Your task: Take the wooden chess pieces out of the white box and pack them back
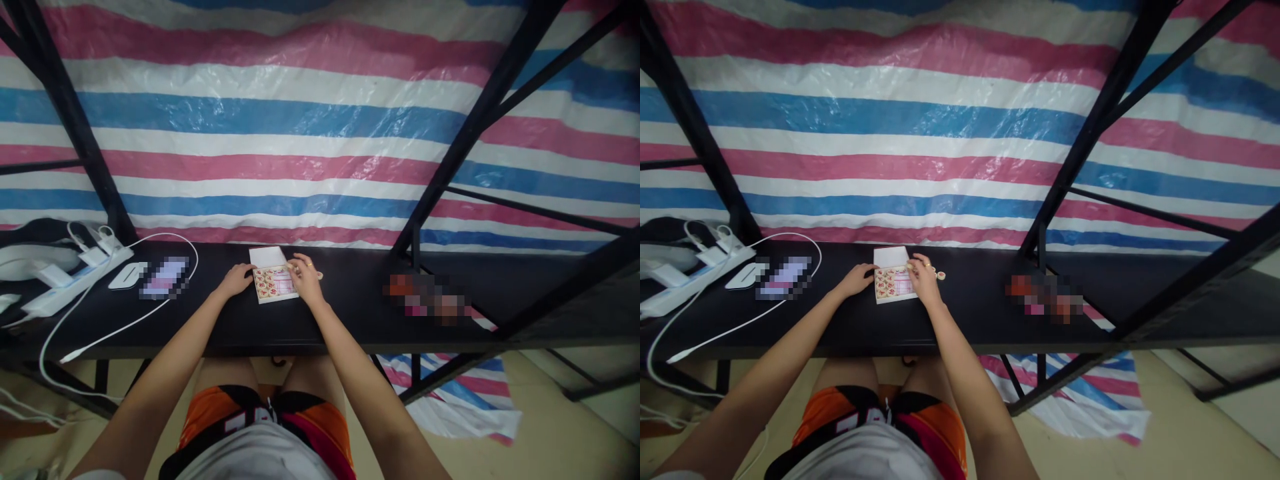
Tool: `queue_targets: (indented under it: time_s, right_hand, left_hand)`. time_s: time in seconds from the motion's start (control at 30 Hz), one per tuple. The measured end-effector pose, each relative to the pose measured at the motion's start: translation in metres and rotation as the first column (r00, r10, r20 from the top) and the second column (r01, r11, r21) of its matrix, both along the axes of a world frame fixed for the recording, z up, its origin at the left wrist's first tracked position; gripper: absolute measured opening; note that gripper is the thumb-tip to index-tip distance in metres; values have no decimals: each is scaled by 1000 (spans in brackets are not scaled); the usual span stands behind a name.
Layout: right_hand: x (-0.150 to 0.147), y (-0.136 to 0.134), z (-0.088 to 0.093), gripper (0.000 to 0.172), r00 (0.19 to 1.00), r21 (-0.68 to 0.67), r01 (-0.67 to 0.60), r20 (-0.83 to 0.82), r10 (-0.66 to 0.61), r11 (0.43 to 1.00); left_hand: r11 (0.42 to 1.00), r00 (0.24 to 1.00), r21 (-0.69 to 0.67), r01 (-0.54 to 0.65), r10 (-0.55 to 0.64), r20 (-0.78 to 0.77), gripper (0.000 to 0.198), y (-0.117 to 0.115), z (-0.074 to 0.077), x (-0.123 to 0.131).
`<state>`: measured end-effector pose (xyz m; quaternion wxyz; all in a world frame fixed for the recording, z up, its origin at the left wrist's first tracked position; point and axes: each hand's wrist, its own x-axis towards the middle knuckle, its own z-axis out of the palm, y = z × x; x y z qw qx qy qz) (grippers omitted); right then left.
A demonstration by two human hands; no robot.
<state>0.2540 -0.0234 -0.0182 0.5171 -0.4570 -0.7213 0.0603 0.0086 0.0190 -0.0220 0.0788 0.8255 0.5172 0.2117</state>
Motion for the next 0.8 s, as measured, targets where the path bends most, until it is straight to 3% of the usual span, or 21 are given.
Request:
queue_targets:
  time_s: [0.1, 0.17, 0.23, 0.4, 0.67, 0.8]
  right_hand:
    - [25, 9, -2, 18, 962, -80, 223, -145, -233, 972]
    - [45, 17, -6, 17, 891, -163, 403, -156, -427, 901]
    - [61, 24, -12, 16, 851, -256, 479, -101, -516, 840]
    - [70, 29, -21, 19, 856, -385, 496, 69, -512, 778]
    - [61, 18, -11, 29, 834, -355, 552, 232, -501, 754]
    - [63, 9, -10, 35, 810, -392, 584, 335, -481, 710]
  left_hand:
    - [1000, 1000, 0, 0, 0, -3, 37, 0, 0, 0]
    - [1000, 1000, 5, -1, 1, -7, 38, 1, 0, 0]
    - [1000, 1000, 8, 2, -1, -7, 38, 1, -1, 0]
    - [1000, 1000, 12, 4, -4, 9, 36, 1, -1, -1]
    - [1000, 1000, 6, 2, -2, 18, 37, 1, 0, -1]
    - [1000, 1000, 10, 4, -5, 16, 37, 1, 0, -1]
